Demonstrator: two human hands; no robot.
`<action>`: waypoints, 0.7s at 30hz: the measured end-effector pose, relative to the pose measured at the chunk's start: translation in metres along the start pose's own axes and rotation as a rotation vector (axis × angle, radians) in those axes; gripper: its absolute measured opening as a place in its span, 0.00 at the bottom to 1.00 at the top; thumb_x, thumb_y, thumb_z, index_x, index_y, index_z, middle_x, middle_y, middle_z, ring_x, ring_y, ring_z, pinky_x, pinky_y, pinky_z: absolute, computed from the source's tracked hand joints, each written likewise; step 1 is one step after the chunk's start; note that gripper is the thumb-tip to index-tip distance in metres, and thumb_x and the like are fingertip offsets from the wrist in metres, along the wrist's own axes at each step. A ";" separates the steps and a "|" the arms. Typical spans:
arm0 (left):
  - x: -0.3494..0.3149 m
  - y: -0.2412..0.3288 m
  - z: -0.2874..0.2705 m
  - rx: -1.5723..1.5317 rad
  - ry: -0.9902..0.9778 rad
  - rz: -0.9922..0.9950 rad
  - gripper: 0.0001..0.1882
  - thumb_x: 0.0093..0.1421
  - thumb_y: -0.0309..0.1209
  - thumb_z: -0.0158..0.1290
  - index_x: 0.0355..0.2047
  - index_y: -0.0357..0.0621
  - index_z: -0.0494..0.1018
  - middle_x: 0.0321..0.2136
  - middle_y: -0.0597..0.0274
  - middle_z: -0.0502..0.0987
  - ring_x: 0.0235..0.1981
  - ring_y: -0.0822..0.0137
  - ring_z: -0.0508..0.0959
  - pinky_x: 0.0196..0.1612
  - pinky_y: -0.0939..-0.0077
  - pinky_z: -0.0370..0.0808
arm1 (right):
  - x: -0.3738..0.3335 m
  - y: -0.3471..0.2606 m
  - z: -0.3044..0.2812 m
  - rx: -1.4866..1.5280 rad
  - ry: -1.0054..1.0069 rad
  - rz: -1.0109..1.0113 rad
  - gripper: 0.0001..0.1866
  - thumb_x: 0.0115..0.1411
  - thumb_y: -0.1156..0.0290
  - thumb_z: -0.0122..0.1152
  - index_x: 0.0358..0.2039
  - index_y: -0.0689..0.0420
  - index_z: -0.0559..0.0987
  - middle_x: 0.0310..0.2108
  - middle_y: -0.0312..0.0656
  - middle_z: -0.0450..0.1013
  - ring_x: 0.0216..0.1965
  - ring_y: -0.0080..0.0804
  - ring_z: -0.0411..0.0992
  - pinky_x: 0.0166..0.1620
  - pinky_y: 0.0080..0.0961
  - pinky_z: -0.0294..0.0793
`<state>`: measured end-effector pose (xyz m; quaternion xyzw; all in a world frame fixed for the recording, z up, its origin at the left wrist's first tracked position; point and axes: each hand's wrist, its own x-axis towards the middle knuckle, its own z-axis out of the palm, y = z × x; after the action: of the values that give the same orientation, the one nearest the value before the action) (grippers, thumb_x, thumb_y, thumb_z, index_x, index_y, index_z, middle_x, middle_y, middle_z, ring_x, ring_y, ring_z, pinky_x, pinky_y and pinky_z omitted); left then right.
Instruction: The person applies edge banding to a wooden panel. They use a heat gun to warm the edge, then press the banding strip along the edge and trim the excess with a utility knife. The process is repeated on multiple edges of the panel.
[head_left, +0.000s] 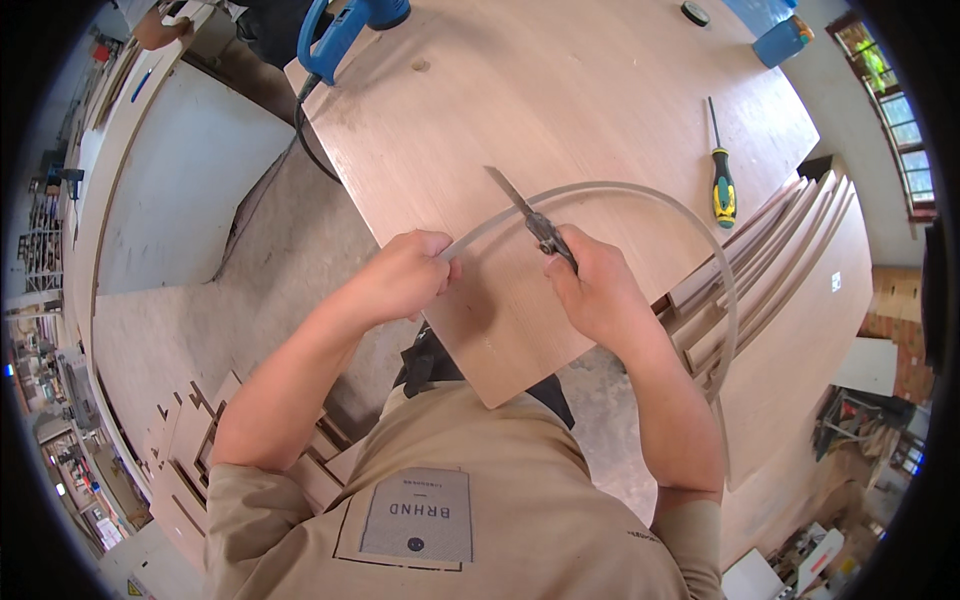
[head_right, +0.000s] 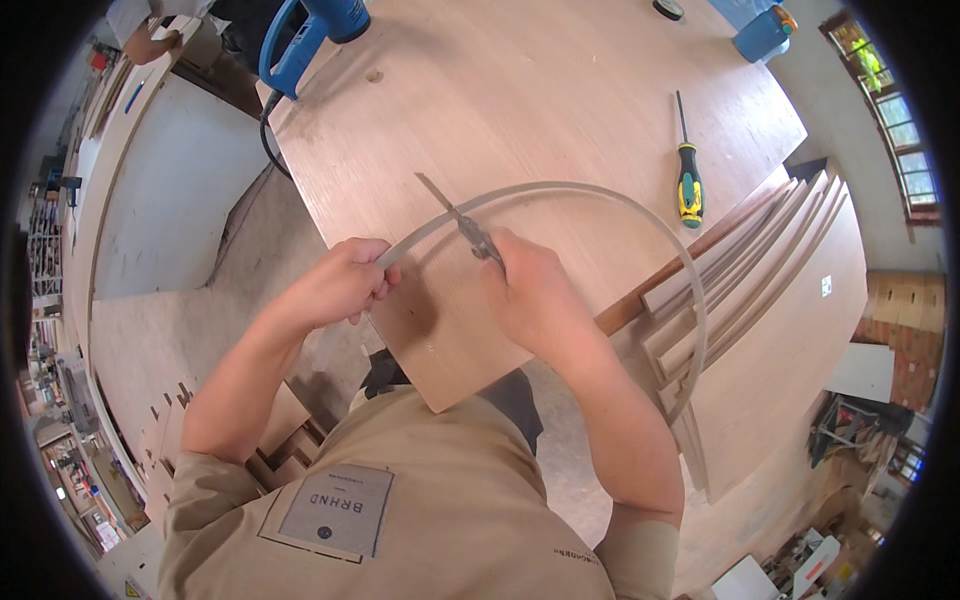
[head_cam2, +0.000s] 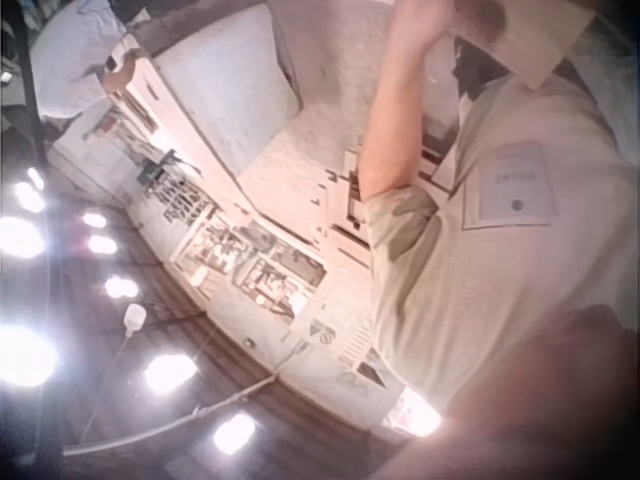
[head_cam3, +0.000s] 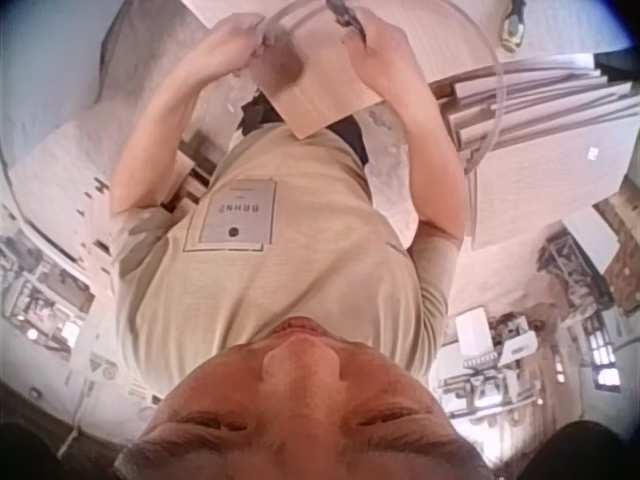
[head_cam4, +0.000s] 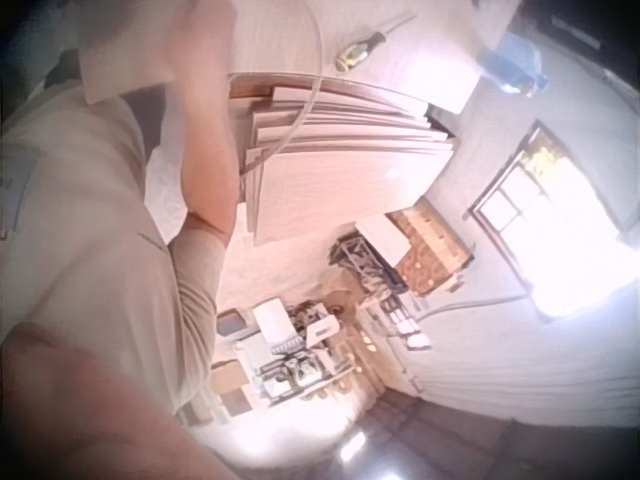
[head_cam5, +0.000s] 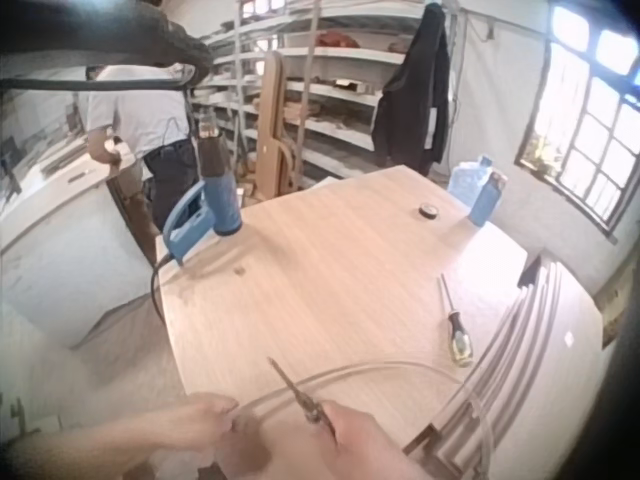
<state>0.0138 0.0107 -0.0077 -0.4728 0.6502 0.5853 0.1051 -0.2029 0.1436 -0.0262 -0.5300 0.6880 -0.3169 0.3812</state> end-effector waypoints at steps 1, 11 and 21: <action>0.001 0.002 0.001 0.094 0.035 0.048 0.11 0.65 0.26 0.41 0.37 0.36 0.74 0.27 0.49 0.78 0.18 0.64 0.76 0.23 0.68 0.75 | 0.002 0.000 -0.001 -0.039 0.028 -0.040 0.09 0.68 0.73 0.54 0.46 0.62 0.76 0.26 0.40 0.73 0.27 0.25 0.70 0.34 0.26 0.72; 0.005 0.009 -0.001 0.248 0.101 0.253 0.11 0.70 0.32 0.47 0.45 0.39 0.75 0.19 0.51 0.76 0.21 0.60 0.78 0.29 0.63 0.76 | 0.040 -0.003 -0.002 0.104 0.026 0.042 0.10 0.67 0.71 0.56 0.45 0.61 0.78 0.27 0.37 0.74 0.28 0.22 0.69 0.34 0.24 0.70; 0.025 0.021 -0.017 0.235 0.010 0.130 0.11 0.63 0.22 0.41 0.40 0.33 0.73 0.24 0.57 0.78 0.23 0.67 0.78 0.29 0.69 0.76 | 0.041 -0.014 -0.003 -0.025 0.071 0.006 0.10 0.66 0.70 0.54 0.43 0.63 0.74 0.33 0.61 0.76 0.39 0.63 0.74 0.41 0.48 0.72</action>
<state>-0.0074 -0.0191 -0.0058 -0.4168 0.7441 0.5085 0.1184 -0.2043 0.1006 -0.0207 -0.5210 0.7067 -0.3256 0.3508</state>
